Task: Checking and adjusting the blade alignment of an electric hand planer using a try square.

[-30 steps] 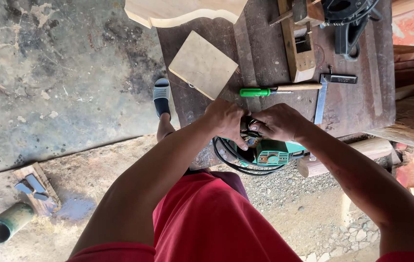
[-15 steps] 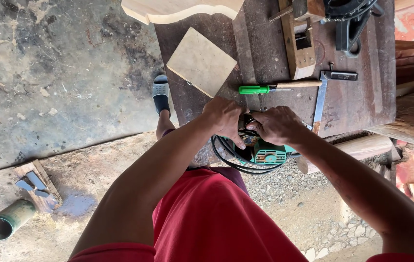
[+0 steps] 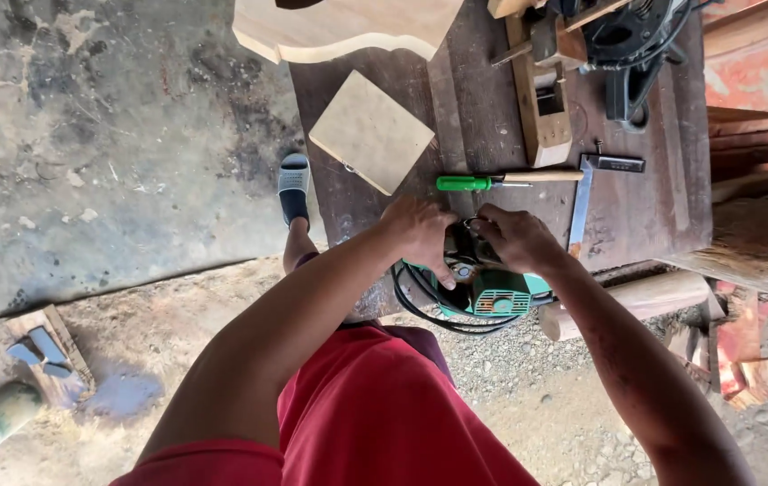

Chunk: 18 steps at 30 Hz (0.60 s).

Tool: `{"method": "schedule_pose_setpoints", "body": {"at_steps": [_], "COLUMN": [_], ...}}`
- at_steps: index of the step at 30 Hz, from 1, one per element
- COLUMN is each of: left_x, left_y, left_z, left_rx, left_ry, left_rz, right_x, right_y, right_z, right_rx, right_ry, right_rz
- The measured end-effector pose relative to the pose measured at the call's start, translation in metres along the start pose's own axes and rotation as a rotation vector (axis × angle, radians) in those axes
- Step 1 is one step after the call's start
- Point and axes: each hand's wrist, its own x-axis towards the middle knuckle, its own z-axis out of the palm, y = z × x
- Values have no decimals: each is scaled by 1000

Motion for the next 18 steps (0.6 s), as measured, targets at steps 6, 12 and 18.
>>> {"method": "schedule_pose_setpoints", "body": {"at_steps": [6, 12, 18], "left_x": [2, 5, 4], "left_y": [-2, -3, -3], "left_z": [2, 3, 8], "left_rx": [-28, -7, 77], "left_ry": [-19, -29, 2], "left_rz": [-18, -9, 23], "right_x": [22, 38, 42], "right_y": [26, 25, 16], "right_z": [6, 9, 1], "right_rx": [166, 143, -103], "right_ry": [-134, -123, -89], "right_rz": [-177, -291, -447]}}
